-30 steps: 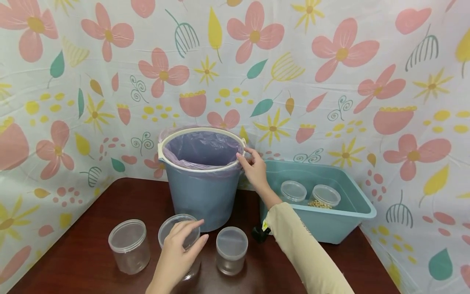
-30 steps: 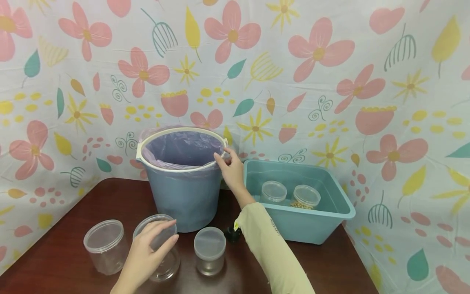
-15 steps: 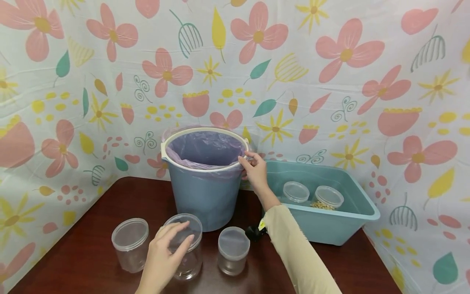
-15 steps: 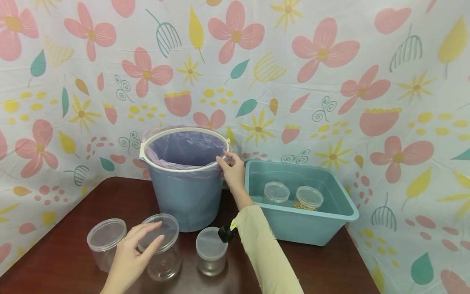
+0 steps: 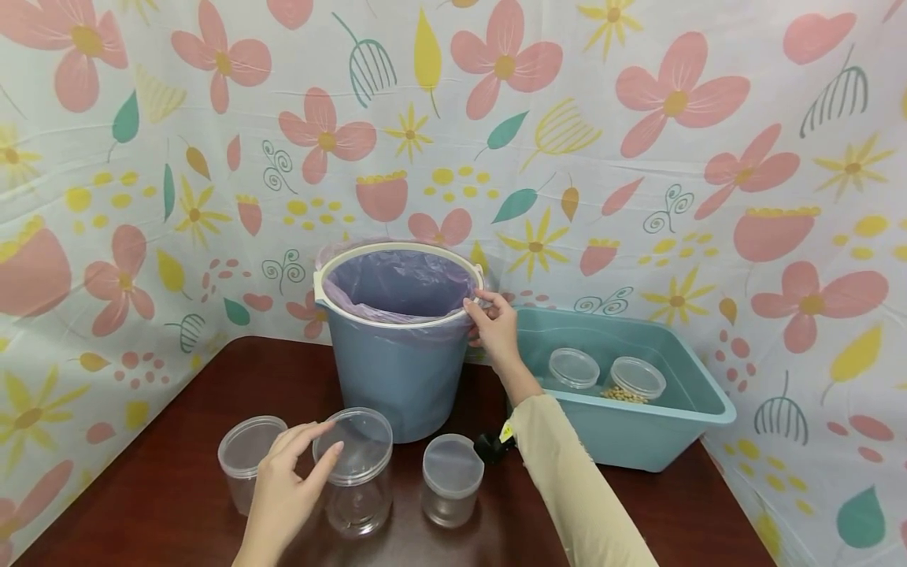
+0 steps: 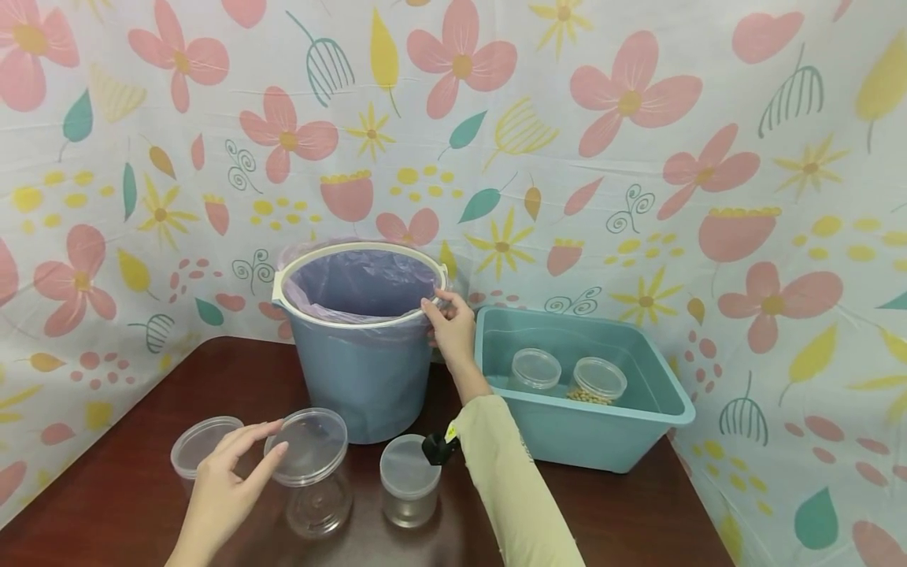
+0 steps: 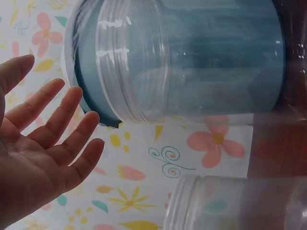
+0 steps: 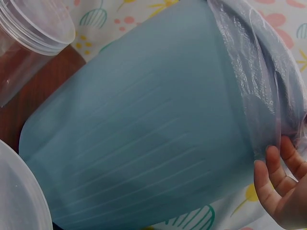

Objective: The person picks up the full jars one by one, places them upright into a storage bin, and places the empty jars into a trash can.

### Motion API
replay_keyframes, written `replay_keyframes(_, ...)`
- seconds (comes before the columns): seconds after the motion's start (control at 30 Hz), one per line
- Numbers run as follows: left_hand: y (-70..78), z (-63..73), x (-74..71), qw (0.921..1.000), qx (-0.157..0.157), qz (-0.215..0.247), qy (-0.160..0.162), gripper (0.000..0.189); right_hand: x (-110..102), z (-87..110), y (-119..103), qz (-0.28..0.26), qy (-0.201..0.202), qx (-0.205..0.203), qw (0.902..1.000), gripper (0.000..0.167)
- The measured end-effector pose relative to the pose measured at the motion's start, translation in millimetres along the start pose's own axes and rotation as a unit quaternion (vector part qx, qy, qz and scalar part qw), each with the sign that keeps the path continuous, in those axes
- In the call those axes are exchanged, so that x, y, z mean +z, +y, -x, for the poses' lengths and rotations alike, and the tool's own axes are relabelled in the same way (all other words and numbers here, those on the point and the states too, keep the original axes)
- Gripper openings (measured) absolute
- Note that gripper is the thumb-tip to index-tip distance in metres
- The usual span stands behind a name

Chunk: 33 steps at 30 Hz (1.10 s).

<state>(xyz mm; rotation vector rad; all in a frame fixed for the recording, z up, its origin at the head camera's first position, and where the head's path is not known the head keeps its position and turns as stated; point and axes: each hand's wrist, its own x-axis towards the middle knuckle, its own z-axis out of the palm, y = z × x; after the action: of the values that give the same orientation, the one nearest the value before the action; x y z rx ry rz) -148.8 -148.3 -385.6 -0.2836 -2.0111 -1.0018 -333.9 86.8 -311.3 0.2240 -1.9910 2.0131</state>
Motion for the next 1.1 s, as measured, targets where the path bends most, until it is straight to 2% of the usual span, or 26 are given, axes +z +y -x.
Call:
replay_keyframes(0.3,-4.6,6.4,7.1,0.9995,-0.024,0.007,-0.020,0.030,1.0,0.1,-0.1,-0.005,0.005,-0.002,1.0000,0.035)
replay_keyframes(0.57,-3.6,8.3,11.3,0.9998,-0.012,0.006,-0.017,0.030,2.4,-0.2,0.8,-0.006,0.003,-0.008,0.9999,0.035)
replay_keyframes(0.77,-6.8,7.9,6.6,1.0000,-0.005,0.002,-0.003,0.029,1.3,0.4,0.8,-0.011,0.003,-0.008,0.9999,0.035)
replay_keyframes(1.0,-19.2,7.5,-4.6,0.9992,-0.033,-0.014,0.015,0.027,-0.2,0.6,0.9,-0.017,0.000,0.004,0.9999,0.037)
replay_keyframes(1.1,-25.8,7.0,-9.9,0.9990,-0.035,-0.018,0.023,0.027,-0.4,0.1,0.2,-0.018,0.000,0.009,0.9998,0.037)
